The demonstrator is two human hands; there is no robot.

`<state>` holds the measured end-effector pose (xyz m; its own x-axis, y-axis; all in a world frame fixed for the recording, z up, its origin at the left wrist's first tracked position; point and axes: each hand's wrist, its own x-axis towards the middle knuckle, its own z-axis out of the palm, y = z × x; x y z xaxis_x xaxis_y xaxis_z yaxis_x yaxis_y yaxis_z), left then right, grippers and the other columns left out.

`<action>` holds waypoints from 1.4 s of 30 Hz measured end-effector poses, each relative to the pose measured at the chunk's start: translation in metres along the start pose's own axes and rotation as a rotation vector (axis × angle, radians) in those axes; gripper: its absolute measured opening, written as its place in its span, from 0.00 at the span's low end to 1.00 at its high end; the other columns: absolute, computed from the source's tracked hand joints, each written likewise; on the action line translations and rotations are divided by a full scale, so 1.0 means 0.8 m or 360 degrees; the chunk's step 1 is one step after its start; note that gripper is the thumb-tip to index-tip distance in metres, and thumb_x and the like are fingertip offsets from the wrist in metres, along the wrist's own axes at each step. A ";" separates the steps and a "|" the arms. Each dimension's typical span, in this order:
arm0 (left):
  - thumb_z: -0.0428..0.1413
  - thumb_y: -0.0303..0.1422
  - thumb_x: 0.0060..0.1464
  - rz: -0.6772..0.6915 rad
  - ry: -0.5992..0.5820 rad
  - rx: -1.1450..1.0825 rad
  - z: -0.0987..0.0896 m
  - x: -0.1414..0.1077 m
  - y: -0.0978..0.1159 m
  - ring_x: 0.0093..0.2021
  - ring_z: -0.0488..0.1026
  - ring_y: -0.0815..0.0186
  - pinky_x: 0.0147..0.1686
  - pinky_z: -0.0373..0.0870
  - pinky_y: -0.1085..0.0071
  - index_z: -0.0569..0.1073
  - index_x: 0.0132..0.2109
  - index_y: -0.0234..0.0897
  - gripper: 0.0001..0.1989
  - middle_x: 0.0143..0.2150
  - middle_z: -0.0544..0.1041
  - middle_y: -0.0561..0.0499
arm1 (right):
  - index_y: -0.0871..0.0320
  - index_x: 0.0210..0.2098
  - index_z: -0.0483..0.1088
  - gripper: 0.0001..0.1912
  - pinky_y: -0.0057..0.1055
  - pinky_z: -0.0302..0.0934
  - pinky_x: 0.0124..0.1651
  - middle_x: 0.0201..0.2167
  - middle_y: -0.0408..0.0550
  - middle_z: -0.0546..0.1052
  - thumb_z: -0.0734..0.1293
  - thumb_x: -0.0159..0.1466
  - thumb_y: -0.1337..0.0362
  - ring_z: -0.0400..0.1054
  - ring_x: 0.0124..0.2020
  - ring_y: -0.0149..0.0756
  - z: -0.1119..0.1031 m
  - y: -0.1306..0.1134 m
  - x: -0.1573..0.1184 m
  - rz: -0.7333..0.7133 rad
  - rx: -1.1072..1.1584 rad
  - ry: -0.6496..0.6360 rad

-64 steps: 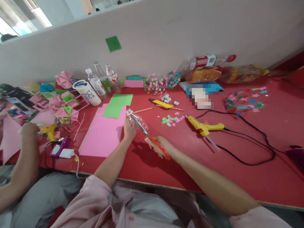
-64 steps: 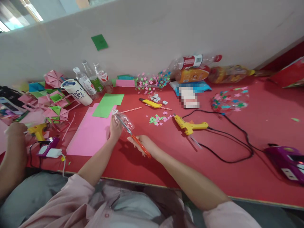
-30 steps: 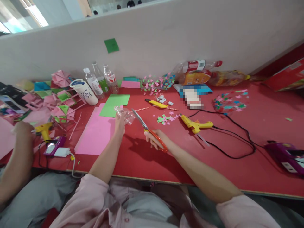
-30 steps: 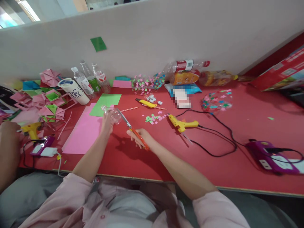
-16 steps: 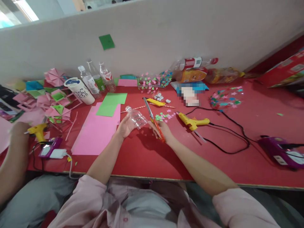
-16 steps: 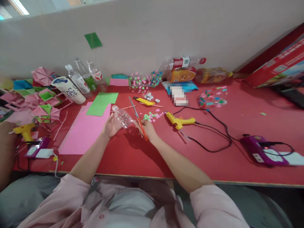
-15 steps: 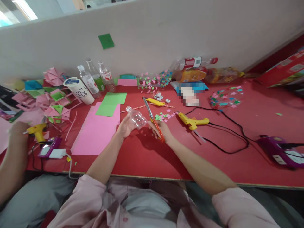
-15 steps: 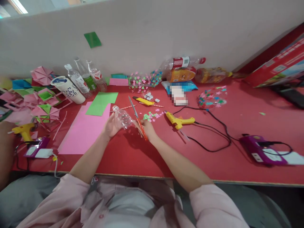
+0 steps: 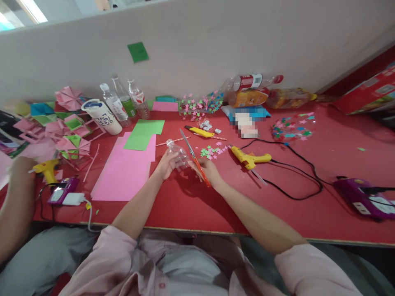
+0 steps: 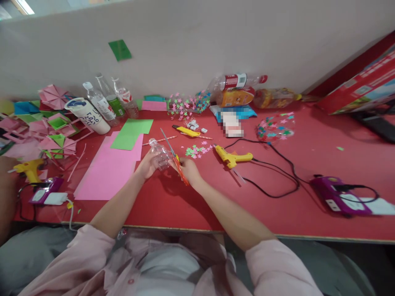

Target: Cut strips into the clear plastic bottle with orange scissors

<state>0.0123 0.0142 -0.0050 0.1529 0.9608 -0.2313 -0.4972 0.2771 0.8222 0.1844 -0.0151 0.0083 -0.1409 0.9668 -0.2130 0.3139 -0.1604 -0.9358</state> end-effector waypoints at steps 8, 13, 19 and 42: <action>0.61 0.34 0.53 0.0162 0.0485 0.0015 -0.005 0.014 0.008 0.37 0.82 0.60 0.45 0.79 0.57 0.71 0.41 0.39 0.09 0.30 0.79 0.52 | 0.55 0.24 0.65 0.28 0.28 0.58 0.23 0.08 0.34 0.59 0.67 0.59 0.35 0.56 0.12 0.27 -0.009 -0.007 -0.006 -0.0058 -0.0019 -0.0224; 0.56 0.32 0.57 0.0372 0.0800 -0.0152 -0.027 0.028 0.032 0.29 0.79 0.66 0.39 0.78 0.65 0.70 0.38 0.38 0.03 0.30 0.76 0.54 | 0.56 0.24 0.66 0.29 0.26 0.53 0.22 0.14 0.36 0.63 0.69 0.56 0.35 0.58 0.15 0.27 -0.024 -0.016 -0.014 -0.0013 -0.0277 -0.0448; 0.58 0.35 0.55 0.0582 0.0944 -0.0256 -0.043 0.032 0.039 0.31 0.78 0.67 0.35 0.76 0.70 0.68 0.38 0.40 0.06 0.31 0.78 0.53 | 0.56 0.23 0.66 0.32 0.28 0.53 0.23 0.12 0.36 0.61 0.68 0.55 0.31 0.58 0.15 0.29 -0.021 -0.012 -0.018 0.0051 -0.0582 -0.0686; 0.63 0.41 0.51 0.0621 0.0841 -0.0095 -0.026 0.023 0.029 0.27 0.74 0.71 0.32 0.74 0.71 0.68 0.37 0.40 0.14 0.30 0.75 0.55 | 0.56 0.24 0.66 0.34 0.27 0.53 0.22 0.12 0.36 0.62 0.66 0.54 0.28 0.58 0.14 0.28 0.003 -0.007 -0.023 0.0158 -0.0544 -0.0593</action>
<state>-0.0139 0.0385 -0.0009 -0.4804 0.8625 -0.1590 -0.4804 -0.1071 0.8705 0.1832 -0.0327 0.0171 -0.4003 0.8039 -0.4399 0.6228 -0.1135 -0.7741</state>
